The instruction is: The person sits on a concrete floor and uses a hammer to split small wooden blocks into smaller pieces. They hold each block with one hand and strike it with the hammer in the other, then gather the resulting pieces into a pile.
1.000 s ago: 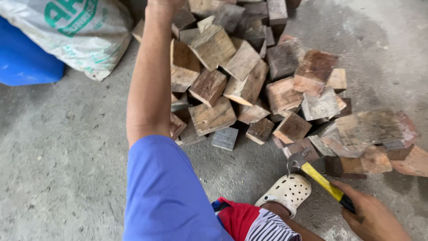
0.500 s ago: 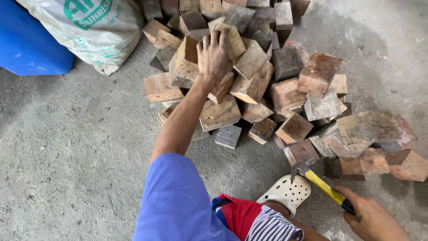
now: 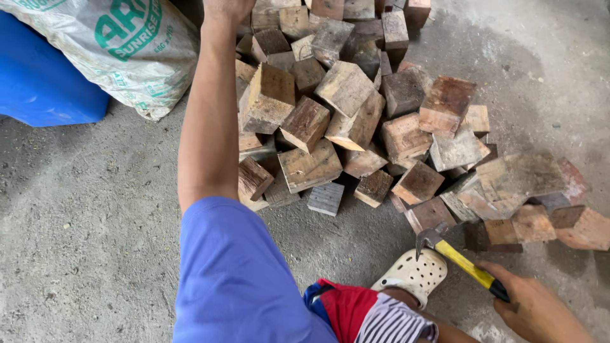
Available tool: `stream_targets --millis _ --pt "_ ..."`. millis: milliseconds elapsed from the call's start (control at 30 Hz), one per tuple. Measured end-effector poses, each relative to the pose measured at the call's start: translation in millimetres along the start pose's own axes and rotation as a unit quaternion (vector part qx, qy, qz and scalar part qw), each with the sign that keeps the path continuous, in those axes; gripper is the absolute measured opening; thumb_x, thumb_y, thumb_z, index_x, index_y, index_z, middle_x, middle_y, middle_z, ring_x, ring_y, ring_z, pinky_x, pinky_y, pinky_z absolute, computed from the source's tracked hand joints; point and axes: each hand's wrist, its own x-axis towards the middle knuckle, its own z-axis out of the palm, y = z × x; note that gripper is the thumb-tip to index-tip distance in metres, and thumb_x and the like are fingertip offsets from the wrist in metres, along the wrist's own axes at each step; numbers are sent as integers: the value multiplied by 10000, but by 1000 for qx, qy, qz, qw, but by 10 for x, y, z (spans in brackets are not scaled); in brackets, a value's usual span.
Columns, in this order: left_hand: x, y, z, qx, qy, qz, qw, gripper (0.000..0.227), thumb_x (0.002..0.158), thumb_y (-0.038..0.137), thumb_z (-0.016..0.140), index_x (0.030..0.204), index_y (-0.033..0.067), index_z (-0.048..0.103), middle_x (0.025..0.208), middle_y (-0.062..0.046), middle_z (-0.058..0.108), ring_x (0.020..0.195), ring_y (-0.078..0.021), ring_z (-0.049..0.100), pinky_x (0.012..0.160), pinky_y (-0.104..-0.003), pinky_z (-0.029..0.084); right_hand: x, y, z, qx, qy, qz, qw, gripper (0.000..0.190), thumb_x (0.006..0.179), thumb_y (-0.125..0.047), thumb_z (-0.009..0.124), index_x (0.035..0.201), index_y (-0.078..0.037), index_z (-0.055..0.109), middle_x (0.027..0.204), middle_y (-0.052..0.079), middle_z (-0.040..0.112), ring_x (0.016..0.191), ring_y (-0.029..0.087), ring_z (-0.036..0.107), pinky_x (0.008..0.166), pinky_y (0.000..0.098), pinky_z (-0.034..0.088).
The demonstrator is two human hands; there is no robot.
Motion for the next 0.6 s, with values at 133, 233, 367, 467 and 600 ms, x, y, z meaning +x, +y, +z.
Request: stream_targets --millis 133,233,367,467,600 --pt "-152 232 -300 -96 -290 37 951 1348 617 293 1011 1577 65 91 1592 -235 95 1464 -434 148 1170 -625 213 -94 59 6 32 16 -8 999 776 829 -163 752 1526 -297 438 925 114 785 803 255 783 756 403 606" --pt "-460 378 -428 -66 -427 35 901 1387 607 307 1010 1588 89 55 1643 -209 3 1526 -409 41 1214 -644 128 -37 96 121 3 12 11 1000 764 838 -185 770 1499 -319 409 933 111 782 866 255 746 789 406 621" --pt "-648 383 -281 -85 -432 -10 898 1278 588 258 990 1579 130 194 1682 -213 45 1531 -436 68 1205 -688 157 169 175 186 20 -13 6 1000 767 836 -133 781 1497 -337 450 937 113 793 860 255 792 781 415 617" --pt "-632 393 -143 -74 -422 -10 904 1077 594 214 974 1512 176 412 1625 -222 270 1494 -481 254 1214 -661 288 270 194 242 3 -73 28 997 782 881 -134 775 1536 -341 403 947 80 795 850 201 785 768 378 631" --pt "-816 413 -239 -69 -273 -11 960 1063 518 219 997 1453 135 497 1422 -257 437 1342 -460 415 1134 -617 407 307 190 221 -5 -84 27 996 794 896 -127 765 1559 -311 367 924 98 822 816 199 786 739 372 621"
